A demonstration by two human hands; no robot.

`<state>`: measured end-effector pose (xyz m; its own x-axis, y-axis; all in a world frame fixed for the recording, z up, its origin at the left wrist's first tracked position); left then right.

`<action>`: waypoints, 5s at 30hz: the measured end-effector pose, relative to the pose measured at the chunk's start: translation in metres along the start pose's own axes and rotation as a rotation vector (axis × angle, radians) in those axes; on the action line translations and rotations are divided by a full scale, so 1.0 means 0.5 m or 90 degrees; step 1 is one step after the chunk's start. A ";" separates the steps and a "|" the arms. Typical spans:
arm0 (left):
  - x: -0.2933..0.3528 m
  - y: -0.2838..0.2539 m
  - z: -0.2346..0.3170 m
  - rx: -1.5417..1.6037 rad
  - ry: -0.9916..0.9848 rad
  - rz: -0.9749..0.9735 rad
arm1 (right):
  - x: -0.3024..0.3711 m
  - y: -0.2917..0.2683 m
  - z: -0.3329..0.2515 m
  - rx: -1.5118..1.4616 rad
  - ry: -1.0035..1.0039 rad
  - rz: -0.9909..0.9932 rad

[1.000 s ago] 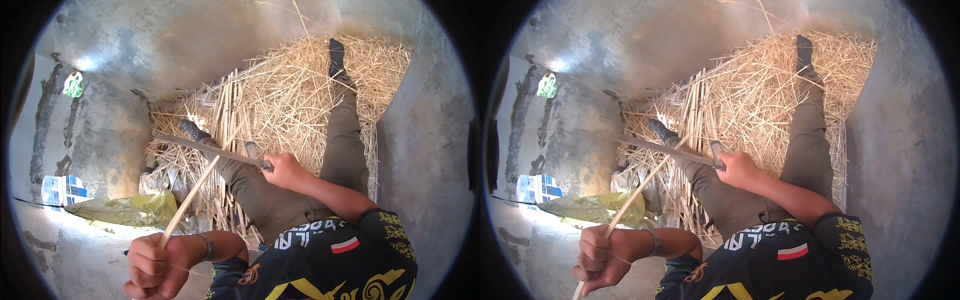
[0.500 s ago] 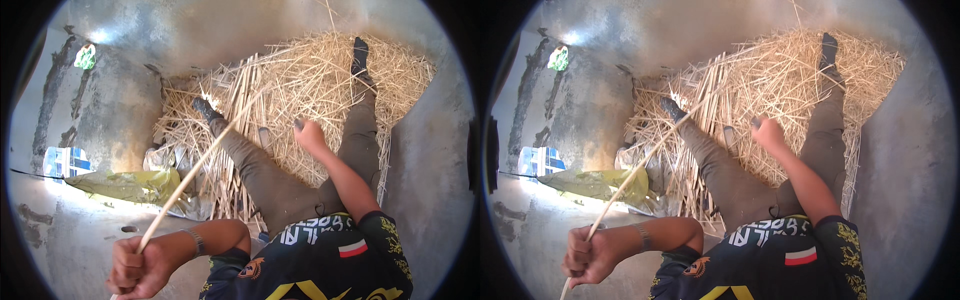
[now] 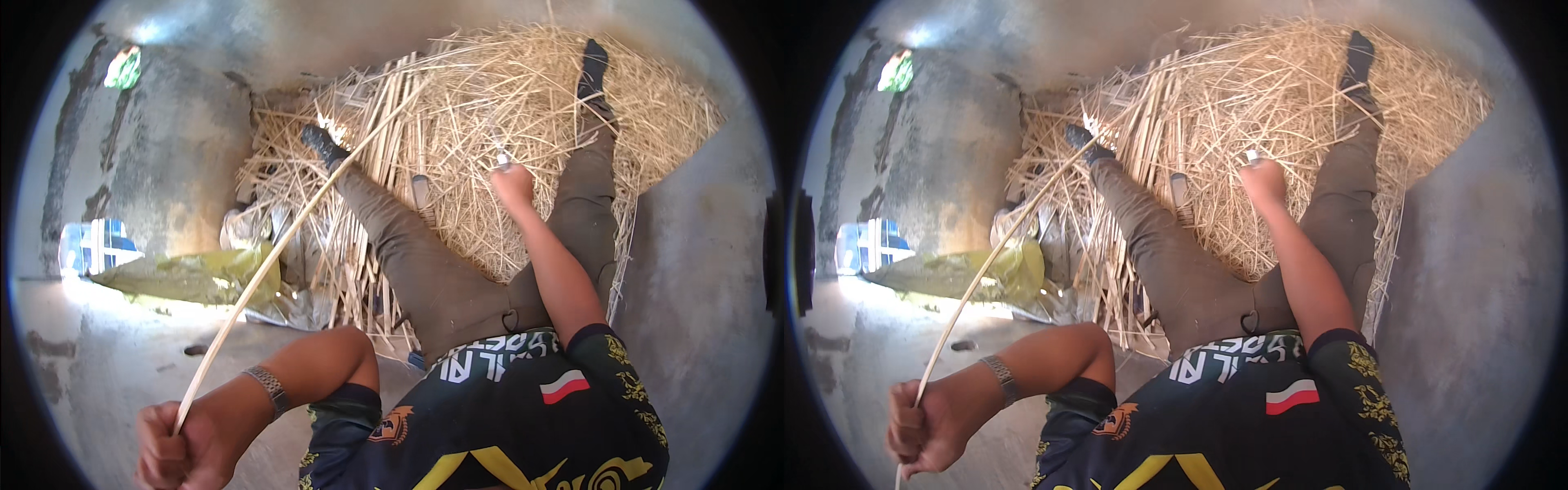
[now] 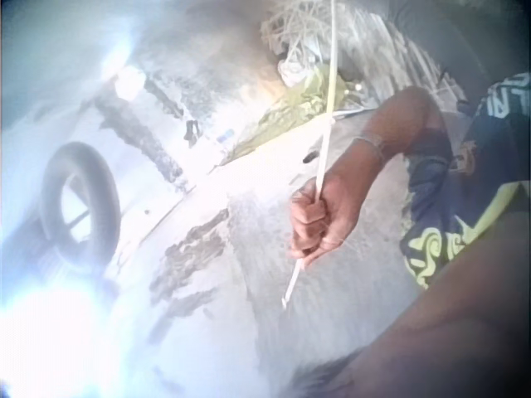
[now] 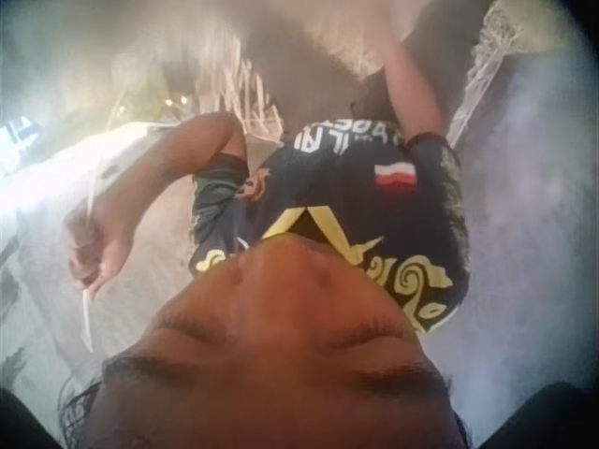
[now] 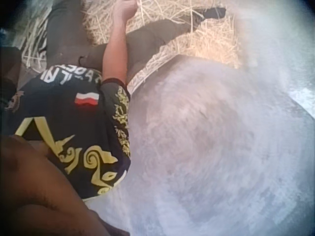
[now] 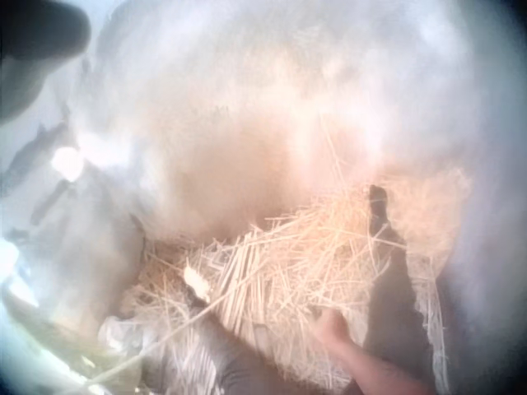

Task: The person sits on a concrete floor and uses a large knife to split long bamboo sticks into thin strips. They hold the bamboo with their left hand and strike it with the knife in their right hand, creating a pile of processed strips.

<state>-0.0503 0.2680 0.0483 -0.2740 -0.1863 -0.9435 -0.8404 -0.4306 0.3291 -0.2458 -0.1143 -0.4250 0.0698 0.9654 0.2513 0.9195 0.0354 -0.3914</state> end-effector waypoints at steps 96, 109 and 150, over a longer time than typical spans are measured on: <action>0.362 -0.006 -0.763 -0.404 -0.259 0.085 | 0.097 0.170 0.016 -0.033 0.090 -0.348; 0.379 0.075 -0.806 -0.197 -0.385 0.070 | 0.094 0.107 -0.097 -0.217 -0.156 -0.164; -0.106 -0.011 -0.275 0.038 -0.245 -0.086 | 0.013 0.120 0.077 0.066 -0.001 -0.108</action>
<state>0.0331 0.1589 0.1016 -0.3044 0.2166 -0.9276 -0.9035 -0.3740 0.2092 -0.2052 -0.0962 -0.4808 -0.0837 0.9439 0.3194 0.8732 0.2239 -0.4329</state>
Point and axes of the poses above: each hand's wrist, its own x-axis away from the middle knuckle, its own y-axis out of the palm, z = x × y, the point moved 6 cm from there along -x, towards the middle knuckle, and after that the axes turned 3 degrees about z, right-handed, at the moved point
